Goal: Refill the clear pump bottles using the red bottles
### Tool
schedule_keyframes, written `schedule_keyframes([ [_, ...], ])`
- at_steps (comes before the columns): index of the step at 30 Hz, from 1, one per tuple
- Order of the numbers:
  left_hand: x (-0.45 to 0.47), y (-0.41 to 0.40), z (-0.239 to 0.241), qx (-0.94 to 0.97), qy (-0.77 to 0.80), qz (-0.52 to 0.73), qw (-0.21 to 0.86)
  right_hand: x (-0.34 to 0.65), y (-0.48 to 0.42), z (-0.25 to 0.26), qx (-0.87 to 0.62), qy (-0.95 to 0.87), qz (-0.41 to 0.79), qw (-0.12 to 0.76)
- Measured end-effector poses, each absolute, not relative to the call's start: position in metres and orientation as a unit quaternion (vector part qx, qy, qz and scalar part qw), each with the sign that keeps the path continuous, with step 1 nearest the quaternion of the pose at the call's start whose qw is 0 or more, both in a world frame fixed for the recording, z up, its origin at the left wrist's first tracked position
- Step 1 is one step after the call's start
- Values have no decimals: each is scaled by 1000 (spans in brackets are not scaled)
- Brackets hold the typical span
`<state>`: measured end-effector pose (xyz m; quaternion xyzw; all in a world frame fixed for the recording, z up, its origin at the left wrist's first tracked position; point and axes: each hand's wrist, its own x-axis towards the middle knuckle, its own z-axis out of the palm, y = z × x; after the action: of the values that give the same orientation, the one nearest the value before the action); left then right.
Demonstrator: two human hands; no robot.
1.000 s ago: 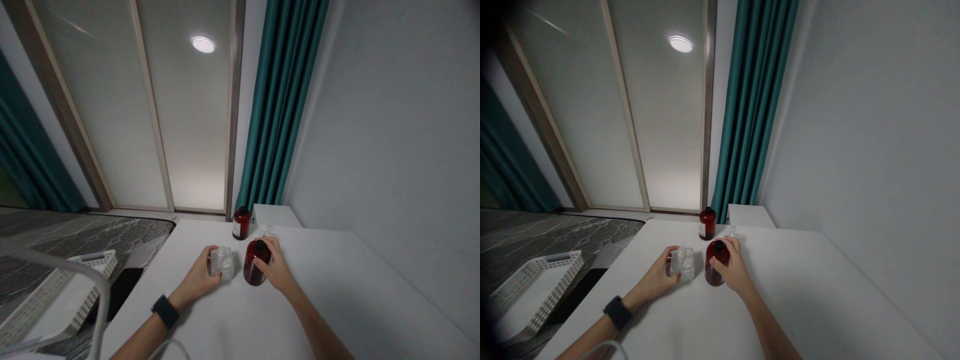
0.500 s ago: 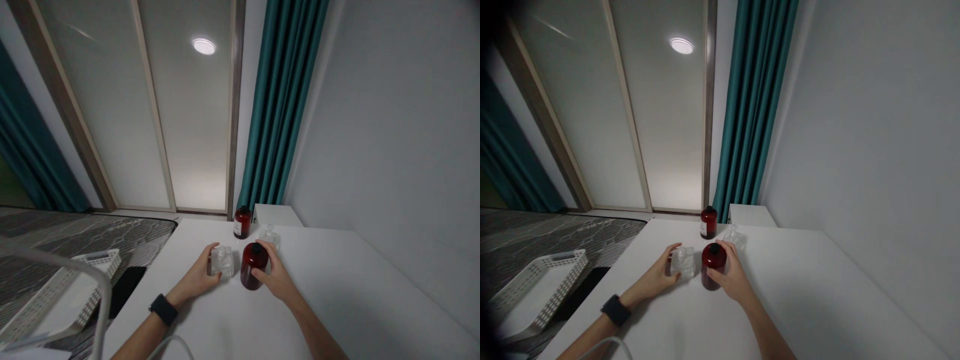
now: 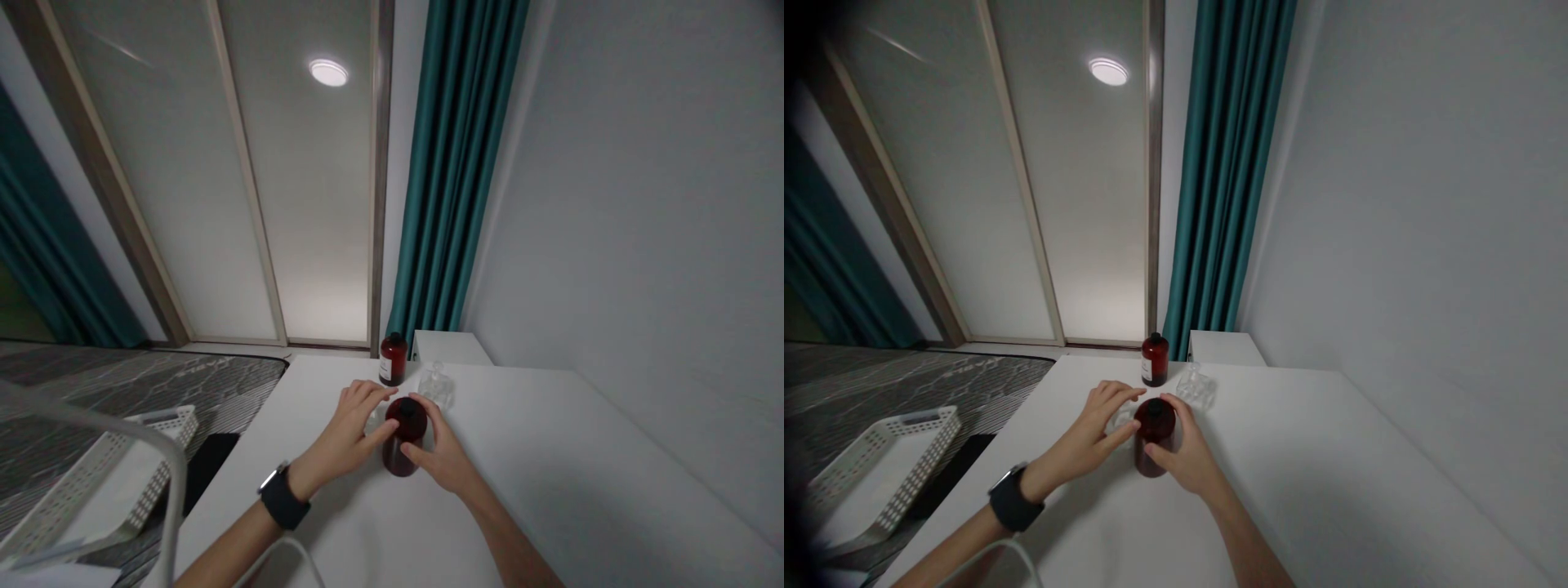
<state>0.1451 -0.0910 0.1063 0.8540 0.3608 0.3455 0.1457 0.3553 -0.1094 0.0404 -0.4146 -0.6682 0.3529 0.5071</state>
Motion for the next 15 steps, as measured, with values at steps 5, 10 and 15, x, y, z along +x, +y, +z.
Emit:
schedule_keyframes([
  [5, 166, -82, 120, 876, 341, 299, 165, 355, -108, 36, -413, -654, 364, 518],
  [10, 170, -82, 122, 879, 343, 294, 156, 354, -107, 35, -395, -648, 383, 527],
  [15, 176, -91, 116, 860, 380, 318, 119, 352, -109, 40, -416, -636, 380, 527],
])
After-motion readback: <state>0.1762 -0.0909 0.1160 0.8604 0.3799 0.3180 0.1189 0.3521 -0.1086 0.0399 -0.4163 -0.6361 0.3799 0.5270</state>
